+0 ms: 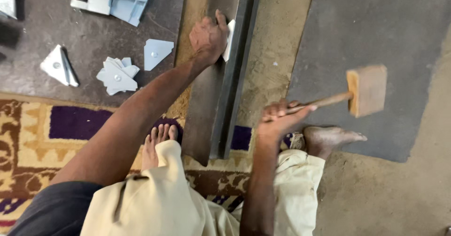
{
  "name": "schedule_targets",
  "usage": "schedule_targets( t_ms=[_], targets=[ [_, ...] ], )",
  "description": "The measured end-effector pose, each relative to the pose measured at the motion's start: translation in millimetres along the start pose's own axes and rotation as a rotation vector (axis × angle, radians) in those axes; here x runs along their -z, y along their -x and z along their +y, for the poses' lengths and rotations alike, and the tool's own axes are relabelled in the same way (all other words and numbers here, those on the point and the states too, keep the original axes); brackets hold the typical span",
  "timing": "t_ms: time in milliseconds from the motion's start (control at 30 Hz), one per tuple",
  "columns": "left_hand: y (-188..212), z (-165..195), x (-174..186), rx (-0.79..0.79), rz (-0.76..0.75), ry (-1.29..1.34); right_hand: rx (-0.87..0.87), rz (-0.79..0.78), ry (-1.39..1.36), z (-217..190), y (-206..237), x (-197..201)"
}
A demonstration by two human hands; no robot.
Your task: The person sits on the floor and bends small cut sheet-metal pieces by hand against a metal angle, tapping them with a wooden mallet to fold the edges. They place each finished piece on a growing pile and pick up the next flat piece to repeat the bending.
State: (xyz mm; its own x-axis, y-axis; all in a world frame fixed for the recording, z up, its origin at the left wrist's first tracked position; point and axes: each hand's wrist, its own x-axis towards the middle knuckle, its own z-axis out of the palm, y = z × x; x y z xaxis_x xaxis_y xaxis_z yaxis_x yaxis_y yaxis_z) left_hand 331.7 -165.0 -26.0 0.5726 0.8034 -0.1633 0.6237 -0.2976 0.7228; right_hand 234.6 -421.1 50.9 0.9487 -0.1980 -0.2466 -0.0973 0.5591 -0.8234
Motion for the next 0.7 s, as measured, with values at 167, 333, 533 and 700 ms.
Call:
schedule_targets(
  t_ms=[167, 333, 533, 700],
  targets=[
    [7, 11, 5, -0.091, 0.118, -0.019, -0.609, -0.318, 0.423, 21, 9, 9],
    [10, 7, 16, -0.055, -0.142, 0.136, -0.113, -0.067, -0.065, 14, 1, 39],
    [5, 5, 15, -0.111, -0.035, 0.103, -0.608, -0.216, 0.324, 23, 24, 47],
    [2, 1, 3, 0.066, -0.059, 0.054, -0.126, -0.028, 0.028, 18, 40, 25]
  ],
)
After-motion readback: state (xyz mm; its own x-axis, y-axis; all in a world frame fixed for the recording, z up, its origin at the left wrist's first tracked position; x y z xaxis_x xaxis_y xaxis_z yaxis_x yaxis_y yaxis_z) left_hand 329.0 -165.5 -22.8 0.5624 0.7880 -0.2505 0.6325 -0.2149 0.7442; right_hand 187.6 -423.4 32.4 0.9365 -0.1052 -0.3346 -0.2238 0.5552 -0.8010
